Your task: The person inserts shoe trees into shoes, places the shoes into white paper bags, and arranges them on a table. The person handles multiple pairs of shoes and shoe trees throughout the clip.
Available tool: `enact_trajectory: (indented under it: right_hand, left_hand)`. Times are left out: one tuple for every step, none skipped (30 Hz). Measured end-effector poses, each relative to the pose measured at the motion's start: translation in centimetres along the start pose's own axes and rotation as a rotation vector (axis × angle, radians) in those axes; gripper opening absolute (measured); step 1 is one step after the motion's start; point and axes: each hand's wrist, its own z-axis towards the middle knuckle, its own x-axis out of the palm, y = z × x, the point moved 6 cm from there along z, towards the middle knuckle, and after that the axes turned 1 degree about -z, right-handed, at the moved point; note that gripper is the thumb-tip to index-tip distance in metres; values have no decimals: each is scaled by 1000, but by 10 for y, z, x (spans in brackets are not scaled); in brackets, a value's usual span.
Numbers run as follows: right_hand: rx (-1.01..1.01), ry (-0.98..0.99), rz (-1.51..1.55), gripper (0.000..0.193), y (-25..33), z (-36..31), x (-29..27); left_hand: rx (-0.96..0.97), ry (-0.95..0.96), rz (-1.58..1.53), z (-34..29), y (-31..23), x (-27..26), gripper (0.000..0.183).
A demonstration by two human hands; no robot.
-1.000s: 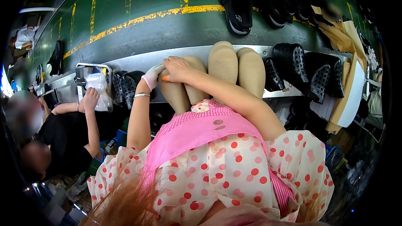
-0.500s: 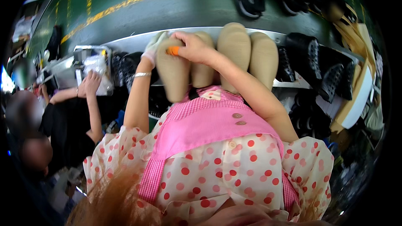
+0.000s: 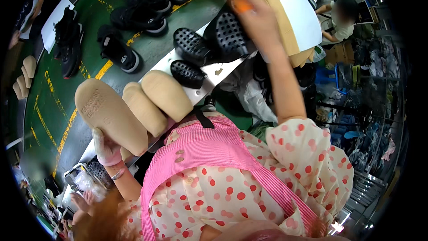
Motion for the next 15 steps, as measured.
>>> enact_trajectory:
  right_hand:
    - [84,-146,-146,23,-70,0,-58]
    - [154,-225,-212,22,-126,-4,-109]
    - [208,-221,-320,20,-179,-9,-147]
    - [180,-199,-597,19,-222,-22,-178]
    - [152,-173,-866,18,-257,-31,-193]
    - [208,-165,-742,16,-273,-35,-194]
    - [263,-154,-620,15,-287,-41,-195]
    - [258,-203,-583,15,-296,-44,-194]
    - [267,-223,-484,15,-301,-43,-195]
    - [278,-244,-386,15,-304,-42,-195]
    - [290,-265,-288,15,-309,-43,-198]
    - [182,-279,-367,16,-307,-37,-206]
    - [161,-250,-420,16,-310,-30,-215]
    - [141,-216,-473,15,-307,-19,-226]
    - [119,-181,-525,15,-302,-5,-237]
  left_hand:
    - [-18,57,-51,0,10,24,53]
    - [-31,109,-98,1,21,52,51]
    - [-47,153,-141,7,33,76,50]
    - [-57,173,-98,13,46,92,49]
    - [-68,192,-24,18,60,107,48]
    - [-87,165,19,19,69,134,48]
    - [-109,137,61,22,80,165,48]
    - [-128,207,74,28,91,192,49]
    - [-157,282,77,34,103,214,49]
    - [-215,293,71,40,115,234,49]
    - [-267,267,26,46,130,250,50]
    - [-241,230,80,56,144,258,47]
    - [-216,194,135,65,156,267,45]
    - [-305,260,99,65,166,301,43]
    - [-392,323,62,62,175,335,41]
